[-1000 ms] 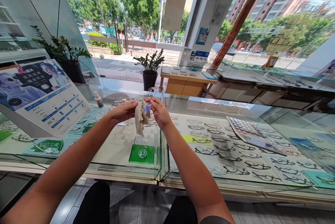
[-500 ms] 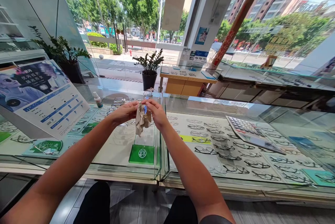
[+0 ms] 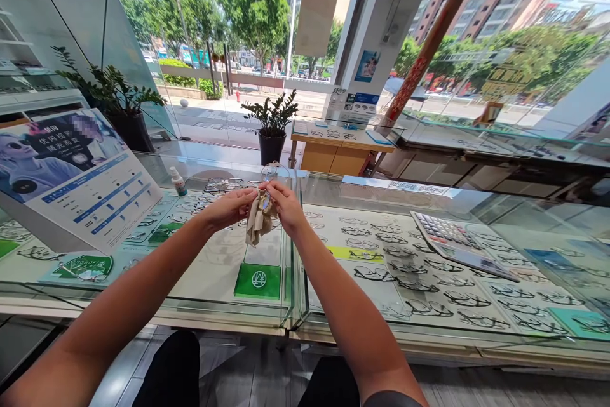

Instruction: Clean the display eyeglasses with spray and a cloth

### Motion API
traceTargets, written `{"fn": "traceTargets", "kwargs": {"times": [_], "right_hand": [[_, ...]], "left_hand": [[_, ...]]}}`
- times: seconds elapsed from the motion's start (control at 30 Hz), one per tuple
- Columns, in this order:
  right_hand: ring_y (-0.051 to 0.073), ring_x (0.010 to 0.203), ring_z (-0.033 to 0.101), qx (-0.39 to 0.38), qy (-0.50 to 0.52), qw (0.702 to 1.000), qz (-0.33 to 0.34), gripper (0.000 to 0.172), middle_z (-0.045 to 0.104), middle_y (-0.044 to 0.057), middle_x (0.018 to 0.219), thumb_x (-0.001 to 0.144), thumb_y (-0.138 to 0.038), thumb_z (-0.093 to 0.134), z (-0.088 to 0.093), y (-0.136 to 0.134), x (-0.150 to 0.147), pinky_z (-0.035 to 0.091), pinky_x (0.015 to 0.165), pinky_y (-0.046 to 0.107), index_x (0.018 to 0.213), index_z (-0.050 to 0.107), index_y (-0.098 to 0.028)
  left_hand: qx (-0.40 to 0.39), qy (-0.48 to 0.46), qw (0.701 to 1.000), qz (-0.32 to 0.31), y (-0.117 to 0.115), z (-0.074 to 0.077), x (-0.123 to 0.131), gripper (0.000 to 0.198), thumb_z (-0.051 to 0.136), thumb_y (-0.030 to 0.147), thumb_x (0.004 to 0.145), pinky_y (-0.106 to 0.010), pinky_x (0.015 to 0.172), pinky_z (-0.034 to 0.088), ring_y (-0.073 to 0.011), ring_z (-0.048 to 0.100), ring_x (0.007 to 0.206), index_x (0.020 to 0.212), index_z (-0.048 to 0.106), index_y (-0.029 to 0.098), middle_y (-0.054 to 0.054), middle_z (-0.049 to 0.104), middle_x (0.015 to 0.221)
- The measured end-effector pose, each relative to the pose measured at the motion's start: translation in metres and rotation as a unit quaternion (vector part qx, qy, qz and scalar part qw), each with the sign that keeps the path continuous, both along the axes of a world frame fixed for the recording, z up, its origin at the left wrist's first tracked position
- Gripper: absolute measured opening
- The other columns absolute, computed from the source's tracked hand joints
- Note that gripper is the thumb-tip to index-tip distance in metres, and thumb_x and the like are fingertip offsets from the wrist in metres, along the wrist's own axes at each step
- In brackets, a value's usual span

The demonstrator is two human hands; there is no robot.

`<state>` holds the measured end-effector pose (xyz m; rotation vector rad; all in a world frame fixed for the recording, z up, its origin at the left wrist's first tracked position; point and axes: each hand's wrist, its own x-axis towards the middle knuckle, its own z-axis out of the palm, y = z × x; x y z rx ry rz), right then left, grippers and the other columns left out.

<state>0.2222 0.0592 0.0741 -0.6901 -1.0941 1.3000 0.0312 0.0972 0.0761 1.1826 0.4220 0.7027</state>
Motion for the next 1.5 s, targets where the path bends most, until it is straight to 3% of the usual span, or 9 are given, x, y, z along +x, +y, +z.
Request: {"fn": "traceTargets", "kwargs": {"times": [0.1,0.23,0.5,0.73,0.87,1.0,1.2,1.37,1.5], "right_hand": [[0.015,0.078,0.064,-0.006,0.001,1.0,0.01,0.044,0.078,0.002,0.096,0.073,-0.062,0.099,0.0,-0.002,-0.002,0.053,0.068,0.026,0.093,0.086,-0.025],[0.016,0.085,0.069,-0.012,0.013,1.0,0.024,0.042,0.083,0.004,0.105,0.073,-0.06,0.1,0.003,-0.006,-0.005,0.059,0.078,0.028,0.094,0.087,-0.025],[0.016,0.078,0.066,-0.016,0.021,0.999,0.034,0.04,0.082,0.004,0.099,0.078,-0.059,0.098,0.008,-0.01,-0.004,0.058,0.069,0.028,0.095,0.085,-0.024],[0.016,0.085,0.069,0.01,0.007,0.999,0.031,0.039,0.082,0.004,0.104,0.081,-0.06,0.095,0.008,-0.01,-0.004,0.06,0.076,0.027,0.094,0.085,-0.025],[0.019,0.094,0.071,0.008,0.012,1.0,0.022,0.04,0.083,0.004,0.109,0.077,-0.061,0.098,0.007,-0.009,-0.005,0.06,0.083,0.03,0.092,0.085,-0.026],[0.02,0.094,0.071,0.003,0.006,1.0,0.019,0.041,0.084,0.006,0.115,0.077,-0.061,0.097,0.007,-0.009,-0.004,0.058,0.08,0.031,0.092,0.084,-0.025],[0.02,0.096,0.073,0.006,0.014,0.999,0.032,0.043,0.085,0.005,0.113,0.076,-0.062,0.099,0.009,-0.012,-0.005,0.059,0.085,0.032,0.094,0.084,-0.026],[0.024,0.105,0.074,0.008,0.025,0.999,0.037,0.041,0.083,0.004,0.113,0.077,-0.062,0.099,0.011,-0.016,-0.008,0.06,0.097,0.037,0.093,0.083,-0.028],[0.025,0.109,0.074,0.011,0.022,0.999,0.04,0.04,0.082,0.004,0.114,0.078,-0.061,0.097,0.011,-0.017,-0.009,0.06,0.098,0.038,0.093,0.08,-0.028]], "left_hand": [[0.004,0.006,1.0,-0.004,-0.001,-0.004,0.002,0.059,0.099,0.063,0.081,-0.026,0.074,0.051,-0.0139,0.067,0.074,0.101,0.079,0.011,-0.007,0.078,0.092],[-0.008,0.006,1.0,-0.005,-0.001,-0.009,0.003,0.057,0.099,0.062,0.082,-0.028,0.075,0.053,-0.0163,0.07,0.076,0.094,0.081,0.01,-0.01,0.079,0.089],[-0.042,-0.034,0.998,-0.007,-0.01,-0.003,0.008,0.053,0.106,0.048,0.075,-0.023,0.066,0.051,-0.012,0.068,0.067,0.104,0.08,0.011,-0.006,0.078,0.087],[-0.033,-0.011,0.999,0.019,-0.013,-0.006,0.011,0.065,0.101,0.068,0.073,-0.023,0.06,0.053,-0.0127,0.065,0.063,0.091,0.077,0.01,-0.005,0.075,0.077],[-0.009,-0.005,1.0,0.014,-0.012,-0.007,0.011,0.064,0.099,0.068,0.077,-0.025,0.065,0.056,-0.0152,0.07,0.068,0.093,0.08,0.01,-0.009,0.079,0.082],[0.008,0.0,1.0,0.009,-0.013,-0.004,0.007,0.06,0.097,0.066,0.081,-0.024,0.06,0.051,-0.0141,0.067,0.061,0.09,0.079,0.009,-0.009,0.078,0.079],[0.004,0.001,0.999,0.048,-0.018,0.001,0.007,0.061,0.105,0.057,0.073,-0.027,0.063,0.055,-0.0173,0.073,0.065,0.1,0.08,0.009,-0.011,0.081,0.083],[-0.025,-0.015,0.995,0.095,-0.026,0.003,0.013,0.07,0.113,0.045,0.061,-0.025,0.07,0.058,-0.0152,0.075,0.073,0.115,0.083,0.01,-0.009,0.084,0.095],[-0.02,-0.039,0.992,0.116,-0.031,0.003,0.018,0.069,0.112,0.045,0.063,-0.025,0.074,0.058,-0.0152,0.075,0.077,0.116,0.084,0.012,-0.009,0.084,0.098]]}}
